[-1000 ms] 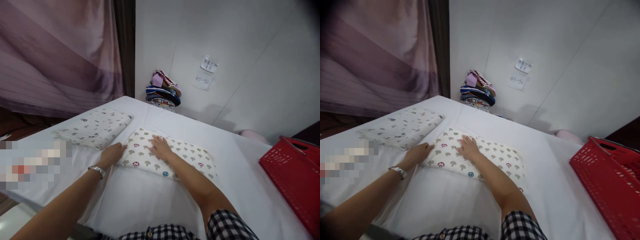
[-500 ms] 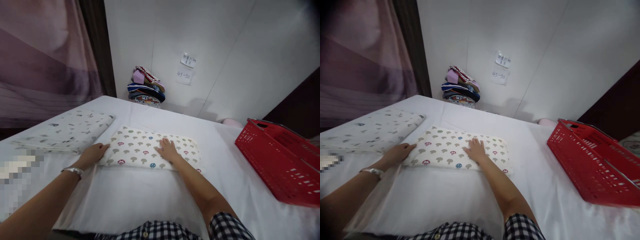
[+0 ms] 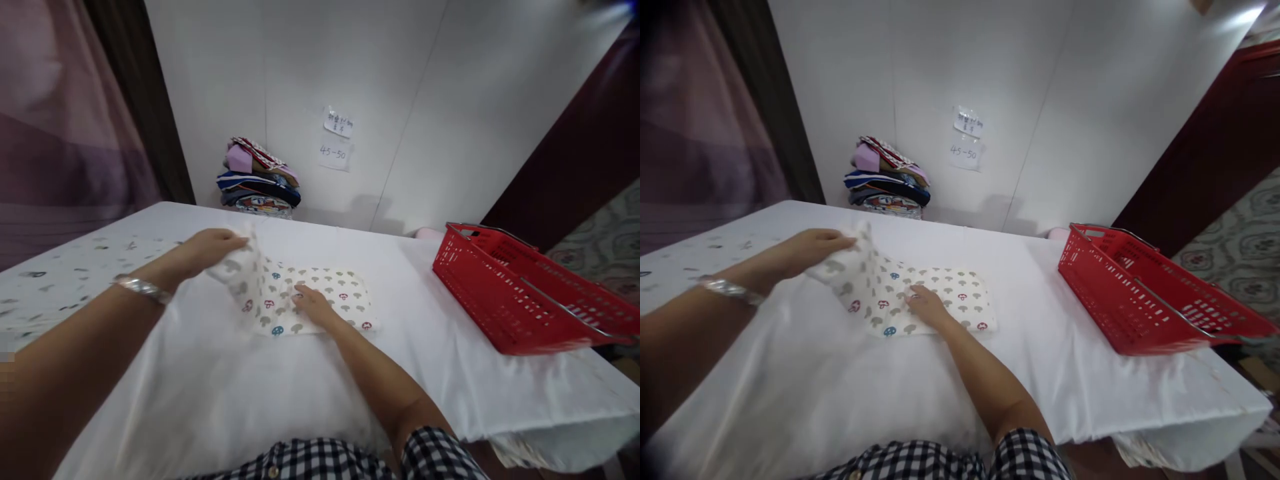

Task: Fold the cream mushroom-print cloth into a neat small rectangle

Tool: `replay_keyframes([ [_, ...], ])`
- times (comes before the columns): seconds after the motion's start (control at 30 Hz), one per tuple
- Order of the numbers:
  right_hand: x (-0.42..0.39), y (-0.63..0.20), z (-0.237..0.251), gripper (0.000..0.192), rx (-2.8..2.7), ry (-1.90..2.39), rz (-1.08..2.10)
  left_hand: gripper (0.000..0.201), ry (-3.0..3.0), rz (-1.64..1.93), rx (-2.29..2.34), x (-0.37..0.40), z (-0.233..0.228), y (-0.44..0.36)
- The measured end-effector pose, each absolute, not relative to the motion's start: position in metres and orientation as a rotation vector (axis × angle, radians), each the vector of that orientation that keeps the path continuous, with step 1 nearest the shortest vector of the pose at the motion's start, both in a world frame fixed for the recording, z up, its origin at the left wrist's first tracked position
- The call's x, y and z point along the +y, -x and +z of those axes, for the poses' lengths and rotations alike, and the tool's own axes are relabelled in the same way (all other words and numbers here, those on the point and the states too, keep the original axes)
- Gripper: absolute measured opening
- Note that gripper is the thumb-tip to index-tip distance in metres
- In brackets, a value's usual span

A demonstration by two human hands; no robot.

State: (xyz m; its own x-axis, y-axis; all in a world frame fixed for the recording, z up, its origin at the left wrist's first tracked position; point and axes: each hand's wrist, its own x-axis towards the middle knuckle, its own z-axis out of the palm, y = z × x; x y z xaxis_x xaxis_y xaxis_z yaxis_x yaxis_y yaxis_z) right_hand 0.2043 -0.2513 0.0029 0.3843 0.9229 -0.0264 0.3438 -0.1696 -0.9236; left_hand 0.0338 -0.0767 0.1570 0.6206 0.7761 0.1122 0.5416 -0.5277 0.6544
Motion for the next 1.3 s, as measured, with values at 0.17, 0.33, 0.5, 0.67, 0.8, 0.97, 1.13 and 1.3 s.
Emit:
replay_keyframes([
  [0.17,-0.293,-0.227,0.018,0.053,-0.629,1.199,0.855,0.031,-2.568,0.349,0.687,-0.158,0.154,-0.138],
  [0.33,-0.336,-0.261,0.010,0.045,-0.304,1.111,0.900,0.026,-2.628,0.148,0.565,-0.245,0.084,-0.202],
  [0.5,-0.353,-0.269,-0.008,0.032,-0.238,1.109,0.885,0.029,-2.587,0.156,0.608,-0.275,0.035,-0.210],
  [0.67,-0.346,-0.275,-0.002,0.027,-0.298,1.153,0.862,0.024,-2.534,0.171,0.622,-0.264,0.030,-0.208],
  [0.8,-0.341,-0.286,0.008,0.035,-0.286,1.247,0.967,0.022,-2.413,0.161,0.488,-0.261,0.034,-0.204],
  [0.97,-0.338,-0.304,0.011,0.034,-0.349,1.330,0.845,0.023,-2.293,0.147,0.312,-0.261,0.046,-0.194],
  [1.13,-0.350,-0.329,0.009,0.029,-0.392,1.649,0.618,0.036,-2.470,0.328,0.262,-0.241,0.051,-0.177],
  [1.3,-0.361,-0.338,-0.001,0.020,-0.420,1.919,0.622,0.036,-2.797,0.326,0.388,-0.220,0.025,-0.160],
])
